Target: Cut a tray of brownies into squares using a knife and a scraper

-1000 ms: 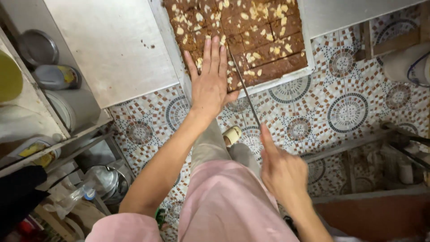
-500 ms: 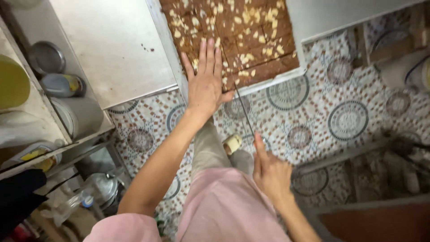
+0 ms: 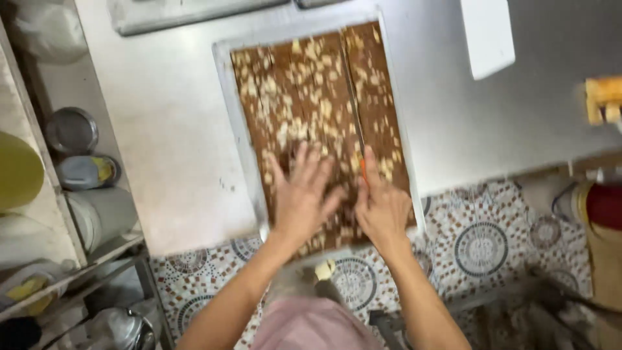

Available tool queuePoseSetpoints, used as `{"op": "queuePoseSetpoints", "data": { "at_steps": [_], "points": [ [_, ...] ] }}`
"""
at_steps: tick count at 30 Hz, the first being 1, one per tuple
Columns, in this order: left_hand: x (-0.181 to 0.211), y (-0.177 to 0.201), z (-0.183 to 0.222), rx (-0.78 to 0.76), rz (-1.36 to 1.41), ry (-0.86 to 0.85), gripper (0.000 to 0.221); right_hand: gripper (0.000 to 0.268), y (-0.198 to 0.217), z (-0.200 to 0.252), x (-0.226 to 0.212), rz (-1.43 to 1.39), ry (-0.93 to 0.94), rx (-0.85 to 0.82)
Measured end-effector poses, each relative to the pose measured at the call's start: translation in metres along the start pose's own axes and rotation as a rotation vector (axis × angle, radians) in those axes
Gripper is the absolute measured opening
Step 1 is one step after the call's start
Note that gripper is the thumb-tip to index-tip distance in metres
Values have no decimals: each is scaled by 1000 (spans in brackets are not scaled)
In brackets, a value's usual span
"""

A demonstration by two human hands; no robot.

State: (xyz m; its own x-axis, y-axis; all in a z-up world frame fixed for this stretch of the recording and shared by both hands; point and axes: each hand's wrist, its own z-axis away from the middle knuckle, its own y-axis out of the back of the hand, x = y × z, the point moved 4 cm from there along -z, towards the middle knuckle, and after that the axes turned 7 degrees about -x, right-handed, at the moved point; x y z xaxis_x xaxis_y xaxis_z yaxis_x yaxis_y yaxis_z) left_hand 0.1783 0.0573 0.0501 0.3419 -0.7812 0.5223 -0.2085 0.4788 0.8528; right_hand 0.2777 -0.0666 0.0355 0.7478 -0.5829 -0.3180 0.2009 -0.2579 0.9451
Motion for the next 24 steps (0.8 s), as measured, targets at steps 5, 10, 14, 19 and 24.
{"op": "queuePoseSetpoints", "data": {
  "at_steps": [5, 10, 14, 19, 24],
  "points": [
    [-110, 15, -144, 215, 99, 50, 36, 57, -36, -91, 3, -18, -25, -108],
    [-158, -14, -231, 123, 68, -33, 50, 60, -50, -113, 8, -90, -87, -228],
    [-167, -29, -239, 29, 137, 15, 44, 60, -55, -110, 12, -86, -132, -284],
    [-157, -11, -238, 41, 203, 13, 40, 57, -26, -117, -2, -118, -146, -366],
    [-158, -15, -238, 21, 246, 16, 42, 54, 2, -87, -1, -120, -205, -456]
  ]
}}
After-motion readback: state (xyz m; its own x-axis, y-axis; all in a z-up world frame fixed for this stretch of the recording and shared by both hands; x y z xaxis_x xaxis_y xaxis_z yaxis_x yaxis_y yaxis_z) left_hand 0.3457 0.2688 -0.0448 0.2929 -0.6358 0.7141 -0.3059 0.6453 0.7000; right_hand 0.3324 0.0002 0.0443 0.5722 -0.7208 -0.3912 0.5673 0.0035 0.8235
